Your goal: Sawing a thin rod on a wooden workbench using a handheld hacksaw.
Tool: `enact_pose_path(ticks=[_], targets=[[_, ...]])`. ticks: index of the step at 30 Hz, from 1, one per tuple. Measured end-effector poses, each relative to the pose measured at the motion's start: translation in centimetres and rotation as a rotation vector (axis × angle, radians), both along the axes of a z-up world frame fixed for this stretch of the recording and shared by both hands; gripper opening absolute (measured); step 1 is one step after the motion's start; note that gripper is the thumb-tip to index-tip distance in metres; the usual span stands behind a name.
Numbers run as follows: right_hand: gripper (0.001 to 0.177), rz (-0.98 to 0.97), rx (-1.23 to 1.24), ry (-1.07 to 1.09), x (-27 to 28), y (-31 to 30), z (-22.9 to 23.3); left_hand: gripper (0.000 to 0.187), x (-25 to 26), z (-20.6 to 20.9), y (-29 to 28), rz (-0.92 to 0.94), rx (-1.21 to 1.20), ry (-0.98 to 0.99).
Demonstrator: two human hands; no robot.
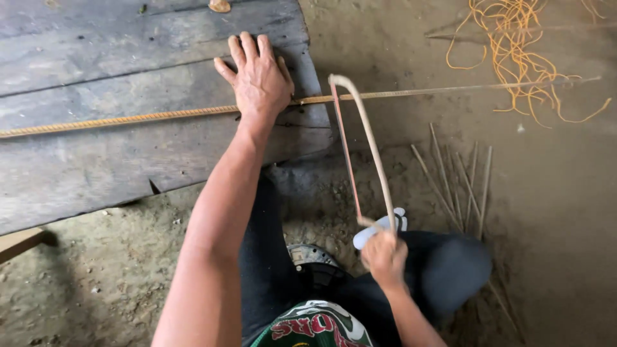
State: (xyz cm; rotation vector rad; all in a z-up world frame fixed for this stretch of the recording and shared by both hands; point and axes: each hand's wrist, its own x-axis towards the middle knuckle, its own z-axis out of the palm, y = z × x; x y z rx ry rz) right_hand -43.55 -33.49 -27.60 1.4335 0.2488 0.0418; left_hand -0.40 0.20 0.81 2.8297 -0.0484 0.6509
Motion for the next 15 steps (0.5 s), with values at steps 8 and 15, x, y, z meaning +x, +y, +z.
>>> enact_pose_path(ticks=[8, 15], targets=[[0.051, -0.127, -2.815, 0.017, 24.9, 16.0, 24.8, 0.036, -0.1, -0.1, 0.1, -0.005, 0.043, 0.015], [0.075, 0.47, -2.096, -0.027, 7.1, 10.2, 16.4, 0.041, 0.4, -0.3, -0.3, -0.012, 0.042, 0.081]])
